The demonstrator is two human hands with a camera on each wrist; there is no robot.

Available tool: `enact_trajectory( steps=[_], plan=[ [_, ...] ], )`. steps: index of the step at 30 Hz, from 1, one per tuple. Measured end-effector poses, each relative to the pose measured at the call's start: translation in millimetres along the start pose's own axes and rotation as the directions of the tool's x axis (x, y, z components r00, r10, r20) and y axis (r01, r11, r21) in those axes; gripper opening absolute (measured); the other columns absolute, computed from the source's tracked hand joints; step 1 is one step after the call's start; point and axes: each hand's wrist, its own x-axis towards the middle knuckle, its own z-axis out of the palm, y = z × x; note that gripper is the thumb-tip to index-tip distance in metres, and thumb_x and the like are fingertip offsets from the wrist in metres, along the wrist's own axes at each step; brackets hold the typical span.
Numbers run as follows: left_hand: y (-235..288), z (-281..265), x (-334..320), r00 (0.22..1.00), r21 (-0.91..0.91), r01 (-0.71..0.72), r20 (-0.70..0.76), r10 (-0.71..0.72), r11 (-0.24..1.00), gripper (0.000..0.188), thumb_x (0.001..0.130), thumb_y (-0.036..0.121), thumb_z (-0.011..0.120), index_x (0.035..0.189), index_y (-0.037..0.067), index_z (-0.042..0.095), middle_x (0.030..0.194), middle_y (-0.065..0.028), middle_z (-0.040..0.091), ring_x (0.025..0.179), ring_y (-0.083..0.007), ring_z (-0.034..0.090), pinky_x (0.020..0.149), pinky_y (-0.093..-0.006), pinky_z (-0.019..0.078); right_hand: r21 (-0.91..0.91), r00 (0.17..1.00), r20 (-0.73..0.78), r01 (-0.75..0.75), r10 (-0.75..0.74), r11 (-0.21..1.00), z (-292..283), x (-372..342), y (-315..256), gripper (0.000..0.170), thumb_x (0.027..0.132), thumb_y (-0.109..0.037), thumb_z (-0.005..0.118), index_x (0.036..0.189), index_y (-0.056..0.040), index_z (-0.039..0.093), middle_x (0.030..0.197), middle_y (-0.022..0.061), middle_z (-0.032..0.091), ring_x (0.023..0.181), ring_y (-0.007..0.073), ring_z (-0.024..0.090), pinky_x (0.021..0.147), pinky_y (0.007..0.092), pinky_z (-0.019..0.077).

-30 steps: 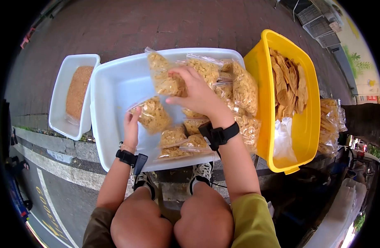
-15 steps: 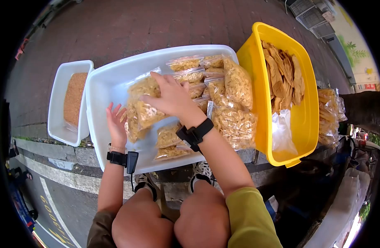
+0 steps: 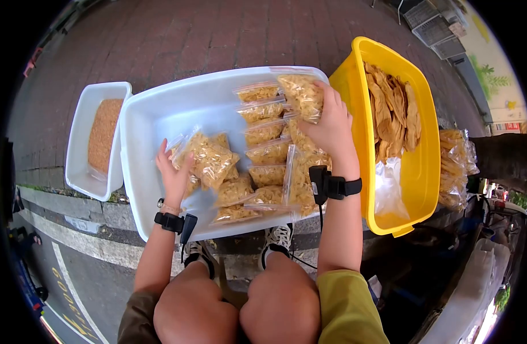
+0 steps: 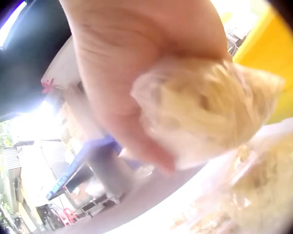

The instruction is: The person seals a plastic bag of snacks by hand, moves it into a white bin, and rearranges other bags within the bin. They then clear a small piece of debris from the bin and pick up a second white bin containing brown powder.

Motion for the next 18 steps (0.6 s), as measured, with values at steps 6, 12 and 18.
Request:
enact_trajectory(
  steps=[6, 12, 18],
  plan=[
    [73.4, 1.0, 37.4, 0.744, -0.750, 0.661, 0.659, -0.110, -0.020, 0.074, 0.085, 0.028, 0.072, 0.142, 0.011, 0.028, 0.135, -0.0193, 0.039, 0.117, -0.0263, 0.051, 0.087, -0.0397, 0.0494, -0.129, 1.000, 0.022, 0.015, -0.012, 0.991, -20.7, 1.4, -15.7, 0.106, 0.057, -0.048, 0.085, 0.147, -0.0297, 0.031, 0.149, 0.0242, 0.027, 0.137, 0.0414, 0.026, 0.110, 0.0568, 0.0151],
    [78.9, 26.0, 52.7, 0.727, -0.626, 0.685, 0.626, -0.283, 0.372, 0.055, 0.079, 0.015, 0.077, 0.119, 0.007, 0.040, 0.101, -0.0103, 0.059, 0.088, -0.0164, 0.063, 0.072, -0.0315, 0.0529, -0.255, 0.778, 0.297, -0.495, 0.554, 0.831, 31.6, -3.0, 18.9, 0.108, 0.054, -0.056, 0.083, 0.137, -0.0026, 0.037, 0.136, 0.0240, 0.045, 0.122, 0.0408, 0.047, 0.097, 0.0437, 0.0437],
    [86.0, 18.9, 86.1, 0.746, -0.553, 0.542, 0.663, -0.060, 0.633, 0.047, 0.079, 0.010, 0.074, 0.112, 0.007, 0.042, 0.096, -0.0083, 0.059, 0.082, -0.0139, 0.062, 0.071, -0.0280, 0.0510, -0.103, 0.895, 0.137, -0.413, 0.424, 0.905, 31.7, -15.7, 45.0, 0.096, 0.053, -0.038, 0.087, 0.126, 0.0012, 0.038, 0.121, 0.0245, 0.054, 0.109, 0.0355, 0.056, 0.089, 0.0412, 0.0482]
  ],
)
